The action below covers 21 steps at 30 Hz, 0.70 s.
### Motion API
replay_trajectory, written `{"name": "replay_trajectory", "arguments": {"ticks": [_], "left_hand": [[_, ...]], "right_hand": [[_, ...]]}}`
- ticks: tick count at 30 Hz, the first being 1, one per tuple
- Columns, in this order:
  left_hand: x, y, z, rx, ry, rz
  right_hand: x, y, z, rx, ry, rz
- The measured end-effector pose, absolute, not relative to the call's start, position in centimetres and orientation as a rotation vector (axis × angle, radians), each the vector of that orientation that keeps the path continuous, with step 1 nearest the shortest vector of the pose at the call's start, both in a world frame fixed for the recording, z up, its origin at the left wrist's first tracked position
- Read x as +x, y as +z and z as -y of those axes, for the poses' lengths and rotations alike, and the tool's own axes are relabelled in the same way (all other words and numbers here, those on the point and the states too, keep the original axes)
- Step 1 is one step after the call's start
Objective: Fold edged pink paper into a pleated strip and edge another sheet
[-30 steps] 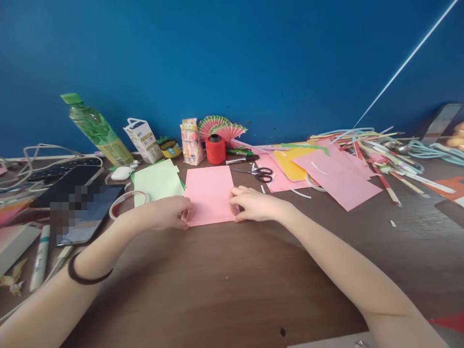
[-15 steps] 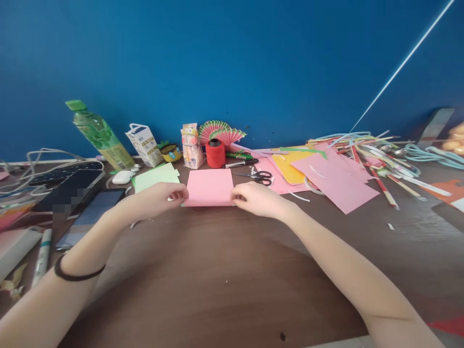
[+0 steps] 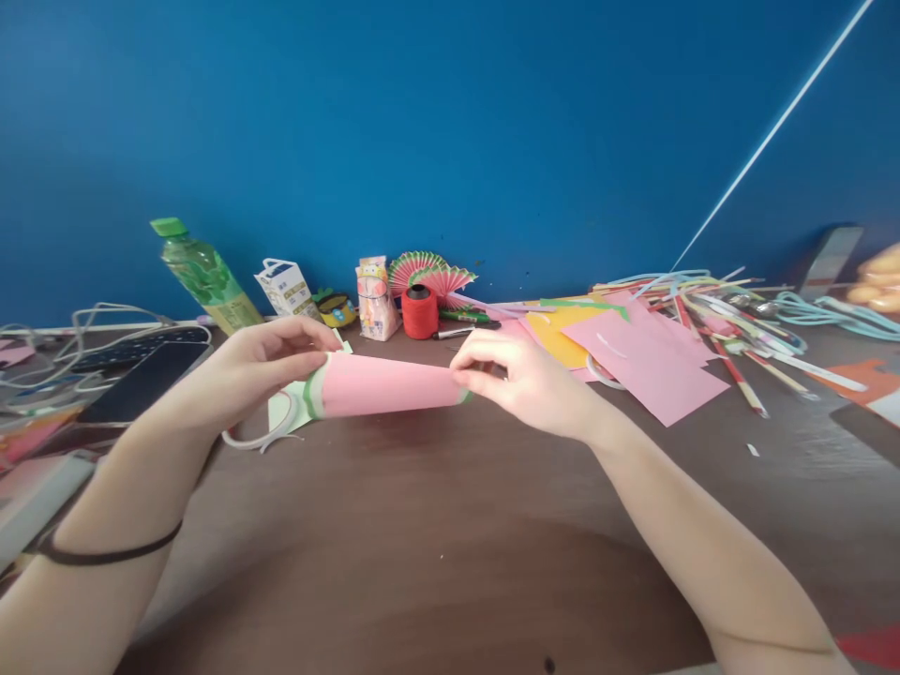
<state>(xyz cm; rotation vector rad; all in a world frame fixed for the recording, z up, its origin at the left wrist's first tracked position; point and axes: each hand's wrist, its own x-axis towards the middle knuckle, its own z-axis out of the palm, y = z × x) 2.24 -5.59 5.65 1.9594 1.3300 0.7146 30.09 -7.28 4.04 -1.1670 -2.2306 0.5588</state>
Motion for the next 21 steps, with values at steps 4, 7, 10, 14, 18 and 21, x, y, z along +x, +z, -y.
{"name": "replay_trajectory", "arguments": {"ticks": [4,7,10,14,18,21], "left_hand": [[2.6,5.8,5.9,1.758,0.785,-1.211],[3.0,5.0,5.2,1.685,0.782,-1.171],[3.2,3.3,4.0,1.794,0.719,-1.264],[3.2,0.1,2.6,2.183,0.492,-1.415],[3.4,-2.4,1.9,2.377,0.24,-1.374],[3.6,-3.2,1.7,2.48,0.215,-1.382]], "right_hand": [[31.0,4.3,7.1,-1.151,0.854,1.927],[31.2,3.5,6.0,-1.159,0.924,1.85],[30.9,1.9,4.6,-1.27,0.833,1.899],[30.1,-1.3,2.7,-1.373,0.787,2.073],[29.8,-3.7,1.9,-1.38,0.616,2.358],[29.7,-4.4,1.7,-1.281,0.373,2.496]]}}
